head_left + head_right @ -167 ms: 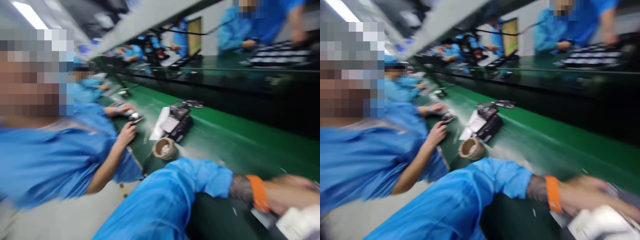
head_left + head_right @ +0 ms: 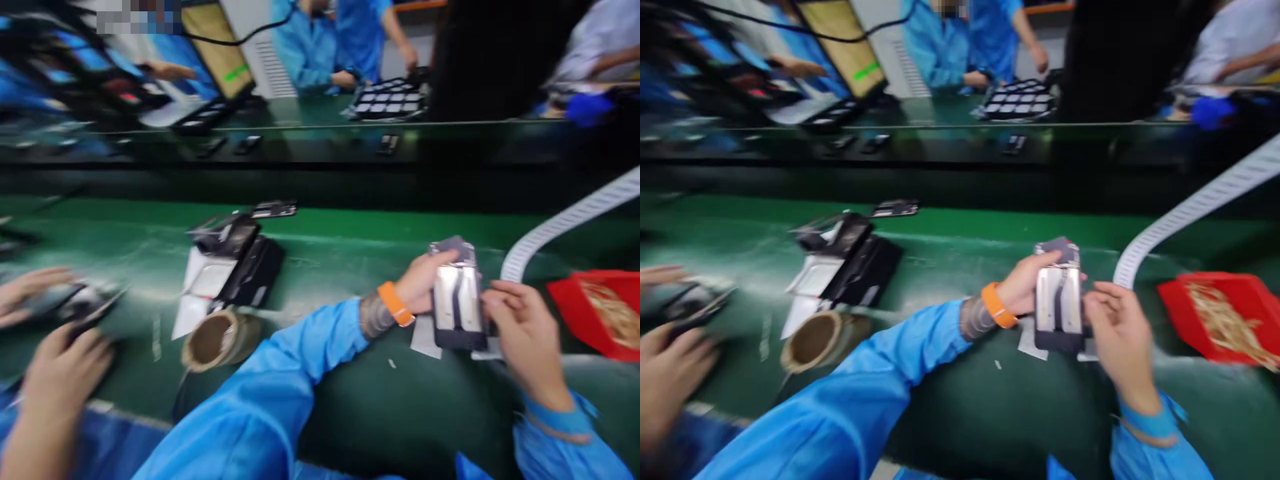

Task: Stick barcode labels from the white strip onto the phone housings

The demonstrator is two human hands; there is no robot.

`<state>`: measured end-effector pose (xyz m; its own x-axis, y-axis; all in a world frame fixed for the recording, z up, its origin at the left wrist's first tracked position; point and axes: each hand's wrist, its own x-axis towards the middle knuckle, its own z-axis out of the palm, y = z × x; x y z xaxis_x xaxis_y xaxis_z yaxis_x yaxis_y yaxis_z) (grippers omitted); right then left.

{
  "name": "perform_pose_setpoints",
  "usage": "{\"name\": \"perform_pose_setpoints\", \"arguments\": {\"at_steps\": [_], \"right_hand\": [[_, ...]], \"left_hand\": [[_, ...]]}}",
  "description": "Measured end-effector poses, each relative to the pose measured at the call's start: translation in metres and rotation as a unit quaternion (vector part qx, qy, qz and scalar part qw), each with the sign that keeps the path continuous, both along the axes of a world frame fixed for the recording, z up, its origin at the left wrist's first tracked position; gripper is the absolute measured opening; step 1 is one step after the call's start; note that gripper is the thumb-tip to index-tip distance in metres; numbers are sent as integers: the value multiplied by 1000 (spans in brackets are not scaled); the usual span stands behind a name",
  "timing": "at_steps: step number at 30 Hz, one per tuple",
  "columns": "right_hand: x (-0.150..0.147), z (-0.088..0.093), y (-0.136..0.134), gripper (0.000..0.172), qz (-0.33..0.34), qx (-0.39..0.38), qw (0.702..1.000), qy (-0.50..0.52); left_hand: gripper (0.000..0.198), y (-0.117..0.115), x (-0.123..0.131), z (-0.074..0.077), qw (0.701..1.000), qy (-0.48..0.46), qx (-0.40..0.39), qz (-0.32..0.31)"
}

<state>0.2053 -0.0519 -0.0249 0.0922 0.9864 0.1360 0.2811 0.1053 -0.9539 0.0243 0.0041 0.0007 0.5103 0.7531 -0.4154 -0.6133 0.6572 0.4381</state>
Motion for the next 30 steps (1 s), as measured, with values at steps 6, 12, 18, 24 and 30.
{"name": "perform_pose_setpoints", "arguments": {"at_steps": [6,12,18,24,30], "right_hand": [[-4,12,-2,19,13,127,982,-136],[-3,17,-4,20,48,215,944,-246],[-2,19,-4,14,74,213,942,-250],[3,27,-2,11,119,144,962,-200],[1,26,0,13,123,152,941,-275]], "left_hand": [[33,1,13,11,999,38,24,-27],[28,-7,15,13,998,60,32,-18],[18,-13,20,17,991,119,65,-3],[39,-23,22,23,971,180,153,-26],[53,-27,26,26,965,237,108,3]]}}
